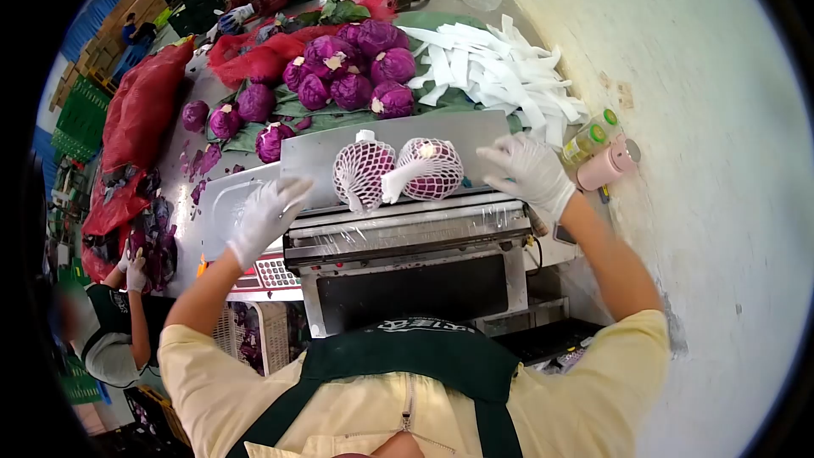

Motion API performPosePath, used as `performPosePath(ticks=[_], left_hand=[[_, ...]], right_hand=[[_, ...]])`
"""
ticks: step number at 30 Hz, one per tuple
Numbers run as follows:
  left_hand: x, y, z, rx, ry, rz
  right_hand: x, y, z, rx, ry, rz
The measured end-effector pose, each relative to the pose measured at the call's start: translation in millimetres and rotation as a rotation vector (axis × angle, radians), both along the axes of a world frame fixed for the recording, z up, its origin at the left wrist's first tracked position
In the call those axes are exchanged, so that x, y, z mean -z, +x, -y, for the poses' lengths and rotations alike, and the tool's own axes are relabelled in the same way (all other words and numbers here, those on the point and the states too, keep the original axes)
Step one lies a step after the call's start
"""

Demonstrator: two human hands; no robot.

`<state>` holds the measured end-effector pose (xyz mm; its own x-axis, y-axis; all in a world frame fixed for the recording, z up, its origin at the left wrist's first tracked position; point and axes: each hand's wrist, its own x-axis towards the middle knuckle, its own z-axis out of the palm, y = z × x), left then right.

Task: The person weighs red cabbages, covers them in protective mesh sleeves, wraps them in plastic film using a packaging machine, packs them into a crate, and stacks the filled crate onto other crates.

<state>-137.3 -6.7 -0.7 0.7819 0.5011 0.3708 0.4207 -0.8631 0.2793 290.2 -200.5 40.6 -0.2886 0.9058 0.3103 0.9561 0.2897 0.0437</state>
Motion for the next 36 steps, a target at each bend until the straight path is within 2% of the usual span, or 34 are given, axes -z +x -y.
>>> performPosePath(ticks=[1, 2, 3, 5, 6, 8, 9, 10, 11, 12, 13, 15, 16, 17, 19, 20, 21, 22, 24, 25, 27, 28, 29, 30, 31, 33, 34, 36], left_hand=[[2, -17, 2, 0.095, 0.130, -0.206], [-1, -23, 7, 0.191, 0.261, -0.410], [-3, -23, 12, 0.199, 0.254, -0.409], [-13, -16, 21, 0.293, 0.278, -0.652], [-8, -8, 18, 0.382, 0.300, -0.519], [-4, 16, 27, 0.403, 0.331, -0.532], [0, 25, 33, 0.429, 0.362, -0.548], [15, 31, 37, 0.416, 0.364, -0.546], [37, 37, 40, 0.363, 0.200, -0.308], [49, 38, 43, 0.306, 0.038, -0.069], [47, 32, 49, 0.293, 0.040, -0.065], [25, 16, 68, -0.072, -1.137, 0.201], [-3, 10, 76, -0.128, -1.186, 0.278], [-31, 6, 82, -0.184, -1.237, 0.351], [-53, 2, 76, 0.060, -1.086, 0.686], [-64, 5, 68, 0.053, -1.091, 0.686], [-77, 13, 51, 0.095, -0.607, 0.568], [-84, 22, 34, 0.130, -0.124, 0.433], [-79, 51, 5, 0.166, 0.308, 0.019], [-57, 51, -16, 0.233, 0.480, -0.214], [-23, 56, -39, 0.364, 0.460, -0.268], [-3, 65, -43, 0.380, 0.349, -0.148], [8, 75, -40, 0.397, 0.238, -0.028], [8, 82, -34, 0.327, 0.027, -0.097], [23, 91, -31, 0.315, -0.130, 0.072], [26, 96, -21, 0.175, -0.416, 0.151], [25, 102, -21, 0.171, -0.410, 0.153], [25, 112, -18, -0.042, -1.220, 0.435]], right_hand=[[1, 8, 9, 0.009, -0.008, 0.000], [3, 15, 17, -0.025, -0.161, 0.128], [6, 20, 24, -0.062, -0.314, 0.254], [15, 18, 29, -0.083, -0.377, 0.321], [22, 15, 26, -0.147, -0.396, 0.331], [32, 1, 15, -0.294, -0.367, 0.350], [36, -10, 13, -0.312, -0.353, 0.300], [48, -19, 14, -0.243, -0.328, 0.142], [57, -27, 16, -0.175, -0.304, -0.015], [58, -34, 18, -0.138, -0.306, -0.303], [64, -33, 22, -0.103, -0.273, -0.386], [28, -41, 38, 0.314, -0.786, -1.117], [8, -40, 40, 0.303, -0.788, -1.104], [-12, -39, 44, 0.275, -0.714, -1.237], [-51, -36, 39, 0.190, -0.535, -1.515], [-54, -27, 28, 0.046, -0.383, -1.568], [-56, -18, 14, -0.097, -0.230, -1.611], [-55, -16, -1, -0.099, -0.238, -1.610], [-45, -15, -36, -0.204, 0.240, -0.482], [-34, -5, -41, -0.125, -0.038, 0.120], [-6, -5, -63, -0.385, -0.010, 0.369], [34, 6, -70, -0.354, -0.063, 0.128], [44, 5, -72, -0.366, -0.114, -0.008], [53, 5, -74, -0.380, -0.162, -0.146], [57, -6, -77, -0.323, -0.208, -0.298], [76, 2, -76, -0.263, -0.298, -0.663], [75, -5, -77, -0.268, -0.295, -0.660], [66, -26, -73, -0.104, -0.581, -1.563]])
